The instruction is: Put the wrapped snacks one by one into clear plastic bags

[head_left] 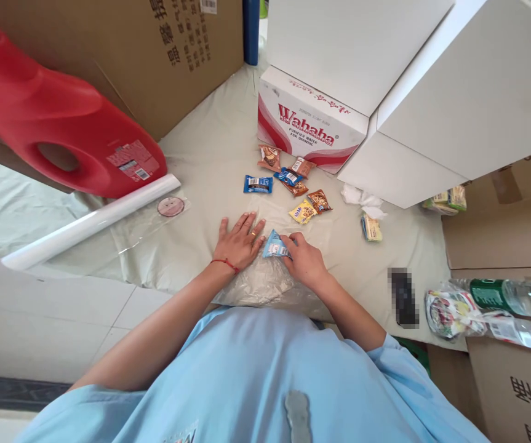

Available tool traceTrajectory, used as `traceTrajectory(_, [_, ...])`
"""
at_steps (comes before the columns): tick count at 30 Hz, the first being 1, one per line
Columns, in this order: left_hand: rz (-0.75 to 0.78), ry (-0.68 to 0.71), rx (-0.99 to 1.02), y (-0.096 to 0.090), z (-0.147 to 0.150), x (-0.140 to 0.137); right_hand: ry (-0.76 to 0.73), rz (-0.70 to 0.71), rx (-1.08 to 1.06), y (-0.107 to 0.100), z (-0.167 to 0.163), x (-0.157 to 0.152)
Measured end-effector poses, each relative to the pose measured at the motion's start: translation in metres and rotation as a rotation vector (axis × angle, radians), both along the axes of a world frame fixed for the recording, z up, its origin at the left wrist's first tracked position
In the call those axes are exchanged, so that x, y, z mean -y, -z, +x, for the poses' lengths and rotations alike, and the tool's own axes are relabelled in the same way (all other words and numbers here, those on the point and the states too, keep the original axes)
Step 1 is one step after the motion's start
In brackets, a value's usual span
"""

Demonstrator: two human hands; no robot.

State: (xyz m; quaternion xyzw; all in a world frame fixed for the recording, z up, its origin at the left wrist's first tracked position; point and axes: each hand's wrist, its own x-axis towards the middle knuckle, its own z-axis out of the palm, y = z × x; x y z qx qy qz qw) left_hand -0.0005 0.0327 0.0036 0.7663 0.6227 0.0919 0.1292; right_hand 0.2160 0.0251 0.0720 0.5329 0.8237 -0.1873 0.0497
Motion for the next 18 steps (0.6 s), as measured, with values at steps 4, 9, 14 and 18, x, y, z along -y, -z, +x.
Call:
traceTrajectory(4, [-0.002,-0.009,0.004,0.000,0.001,-0.002,0.038,-0.015,-0.005,0.006,-0.003,0.008])
traceTrajectory(9, [0.068,-0.013,0.095,-0.005,-0.014,0.008,0.050,0.015,-0.329,0.015,0.033,0.024])
traceTrajectory(14, [0.051,0.266,0.234,-0.008,-0.053,0.051,-0.186,-0.037,-0.544,0.014,0.094,0.066])
traceTrajectory(18, [-0.059,0.435,0.345,-0.004,-0.086,0.092,-0.203,-0.091,-0.467,0.029,0.113,0.098])
